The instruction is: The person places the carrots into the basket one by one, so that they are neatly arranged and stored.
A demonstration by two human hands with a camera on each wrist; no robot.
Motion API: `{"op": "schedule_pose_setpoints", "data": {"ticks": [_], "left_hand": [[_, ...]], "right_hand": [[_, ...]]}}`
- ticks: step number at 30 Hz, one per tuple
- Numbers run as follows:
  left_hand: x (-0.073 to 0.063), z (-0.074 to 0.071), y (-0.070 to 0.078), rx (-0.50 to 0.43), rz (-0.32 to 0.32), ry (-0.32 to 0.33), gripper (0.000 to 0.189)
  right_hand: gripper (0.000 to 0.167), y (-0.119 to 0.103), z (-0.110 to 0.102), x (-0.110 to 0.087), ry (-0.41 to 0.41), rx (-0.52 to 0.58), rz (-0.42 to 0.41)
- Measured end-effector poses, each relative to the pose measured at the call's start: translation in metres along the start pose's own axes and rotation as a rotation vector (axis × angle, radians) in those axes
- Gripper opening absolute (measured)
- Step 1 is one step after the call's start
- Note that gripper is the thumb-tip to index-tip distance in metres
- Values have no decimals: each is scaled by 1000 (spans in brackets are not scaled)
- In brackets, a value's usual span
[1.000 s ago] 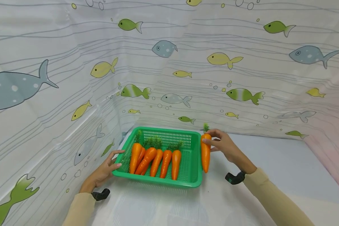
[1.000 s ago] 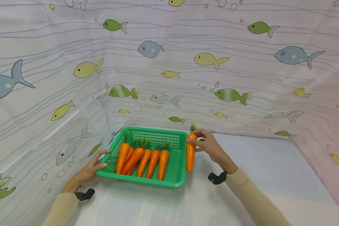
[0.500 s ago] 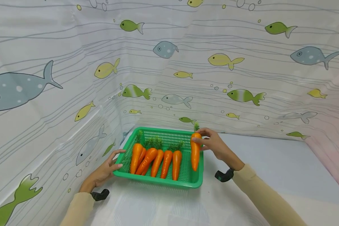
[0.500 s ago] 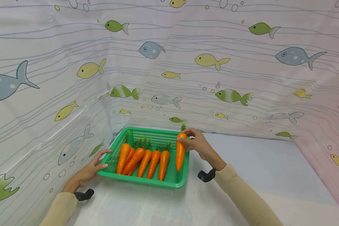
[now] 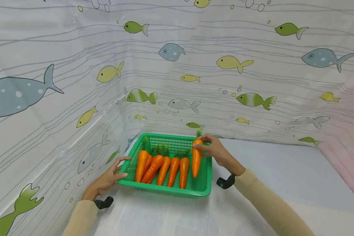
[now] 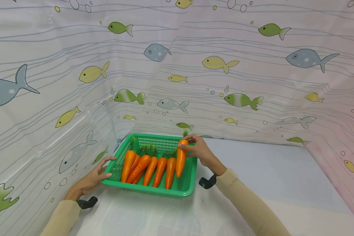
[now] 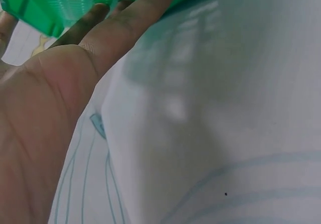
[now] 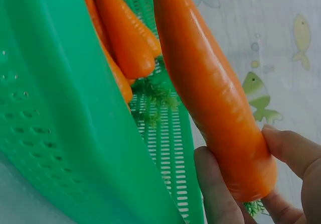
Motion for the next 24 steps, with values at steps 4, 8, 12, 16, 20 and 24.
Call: {"op": "schedule_pose_setpoints", "data": {"ticks": [4, 8, 12, 16, 20, 24], "left_hand": [[1, -1, 1, 14, 3, -11, 69], [1, -1, 3, 7, -11, -5, 69], [0, -1, 4, 3, -13, 6, 70], [0, -1, 3, 19, -4, 6, 70], [1, -2, 0, 22, 3, 10, 69], [1, -1, -2, 11, -1, 15, 69]], "right_hand": [[48, 1, 7, 2, -1, 8, 8], [49, 0, 16, 5, -13, 10, 5], [48, -1, 26, 8, -38, 20, 7], [46, 0, 35, 11, -60, 36, 15], [47, -1, 43, 13, -58, 28, 25], [48, -3, 51, 16, -57, 12, 29]]}}
Point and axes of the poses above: each hand's wrist, its own x-axis towards the middle knuckle, its own z-axis out of the palm, y = z × x, the point moved 2 cm from there along x, towards the middle knuckle, and after that the axes turned 11 degrees about y, right-handed, at the moved point
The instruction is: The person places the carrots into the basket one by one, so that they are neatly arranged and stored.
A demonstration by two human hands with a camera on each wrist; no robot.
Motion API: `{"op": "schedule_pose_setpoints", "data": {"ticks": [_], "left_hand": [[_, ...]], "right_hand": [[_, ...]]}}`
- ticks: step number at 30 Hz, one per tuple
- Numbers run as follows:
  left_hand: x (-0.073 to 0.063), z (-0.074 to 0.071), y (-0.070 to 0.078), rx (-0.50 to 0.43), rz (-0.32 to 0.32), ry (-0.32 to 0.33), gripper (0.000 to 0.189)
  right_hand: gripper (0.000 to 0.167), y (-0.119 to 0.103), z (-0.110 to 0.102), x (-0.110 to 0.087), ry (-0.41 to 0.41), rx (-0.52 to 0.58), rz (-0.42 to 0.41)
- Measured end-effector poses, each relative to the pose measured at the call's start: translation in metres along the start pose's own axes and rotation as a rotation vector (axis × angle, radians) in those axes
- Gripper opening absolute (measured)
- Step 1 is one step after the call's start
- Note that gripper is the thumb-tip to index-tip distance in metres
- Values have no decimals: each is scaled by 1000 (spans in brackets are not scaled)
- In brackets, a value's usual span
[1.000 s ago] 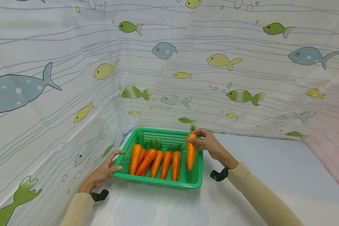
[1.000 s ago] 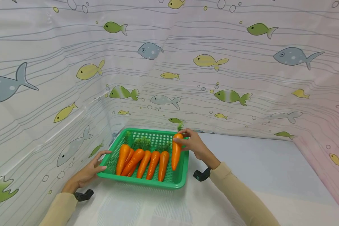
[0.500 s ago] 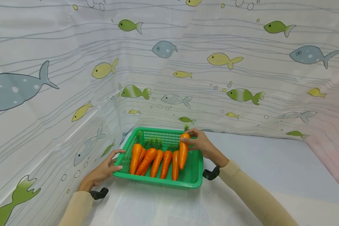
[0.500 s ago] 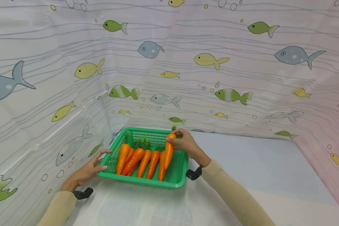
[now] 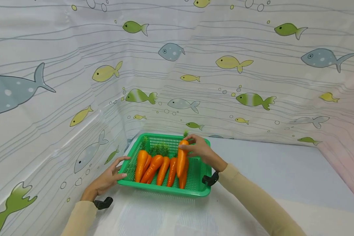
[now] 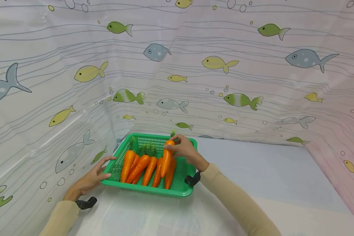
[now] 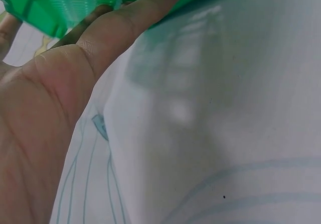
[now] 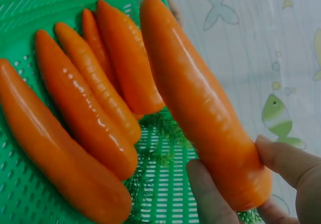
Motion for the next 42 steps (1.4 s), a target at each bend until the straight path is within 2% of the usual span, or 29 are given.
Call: {"op": "schedule_pose_setpoints", "data": {"ticks": [10, 16, 25, 29, 35, 42], "left_hand": [[-2, -1, 1, -4, 14, -18, 68], [-3, -1, 2, 0, 10, -14, 68], [-4, -2, 1, -6, 9, -11, 68], [-5, -1, 2, -8, 4, -9, 68], [-6, -1, 3, -12, 5, -2, 67], [-6, -2, 4, -1, 14, 1, 67]], "right_hand": [[46, 0, 23, 12, -64, 16, 37], [46, 8, 38, 22, -98, -33, 80], [42, 20, 58, 30, -102, -91, 142], [41, 18, 68, 28, -106, -92, 147], [41, 14, 80, 24, -101, -155, 115], [42, 21, 91, 25, -169, -100, 102]]}}
Point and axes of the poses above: each hand's wrist, its own x-axis towards the middle knuckle, its own z-axis out of the palm, y = z × x, the point moved 2 cm from there along x, towards the middle knuckle, and after that the axes turned 11 degrees about y, right-handed, at the moved point
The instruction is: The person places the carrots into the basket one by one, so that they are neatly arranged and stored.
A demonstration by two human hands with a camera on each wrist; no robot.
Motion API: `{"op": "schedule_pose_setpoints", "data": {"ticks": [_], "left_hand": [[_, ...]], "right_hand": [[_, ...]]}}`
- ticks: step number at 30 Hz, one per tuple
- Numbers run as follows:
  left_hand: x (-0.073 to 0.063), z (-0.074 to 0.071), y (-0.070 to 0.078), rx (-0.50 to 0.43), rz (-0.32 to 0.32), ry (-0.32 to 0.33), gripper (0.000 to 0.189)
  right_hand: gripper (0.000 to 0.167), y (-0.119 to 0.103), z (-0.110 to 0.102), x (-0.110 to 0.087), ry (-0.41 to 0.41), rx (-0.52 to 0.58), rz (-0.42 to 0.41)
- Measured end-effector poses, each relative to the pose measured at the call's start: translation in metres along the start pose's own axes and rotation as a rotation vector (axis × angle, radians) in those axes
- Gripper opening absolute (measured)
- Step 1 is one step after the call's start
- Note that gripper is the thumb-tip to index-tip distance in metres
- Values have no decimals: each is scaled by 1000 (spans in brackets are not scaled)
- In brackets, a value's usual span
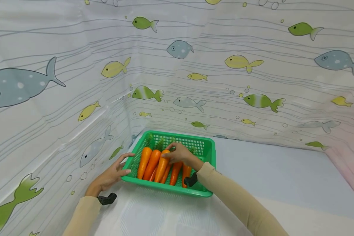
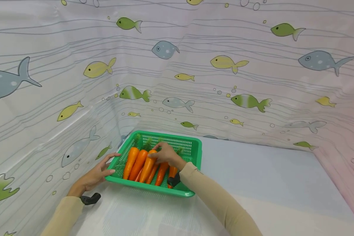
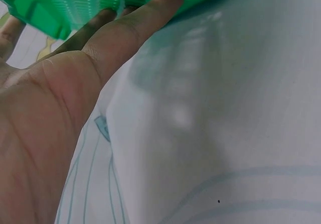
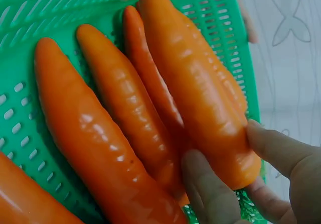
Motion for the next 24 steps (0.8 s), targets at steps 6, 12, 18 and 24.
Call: {"op": "schedule_pose_setpoints", "data": {"ticks": [6, 12, 18, 24], "left_hand": [[-1, 0, 0, -8, 1, 2, 67], [1, 2, 0, -11, 1, -7, 66], [5, 4, 1, -12, 7, -17, 66], [7, 2, 8, 141, 84, 38, 63]], "right_hand": [[40, 2, 1, -1, -8, -115, -71], [36, 2, 0, -3, 9, -152, -90], [39, -3, -6, -8, -23, -158, -71], [43, -23, -29, -23, -21, -208, -71]]}}
Point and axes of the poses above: each hand's wrist, its own x-axis towards the middle knuckle, its own z-axis out of the palm, y = z × x, the point moved 2 cm from there along x, towards the middle knuckle, and after that the axes turned 11 degrees about y, right-handed, at the moved point
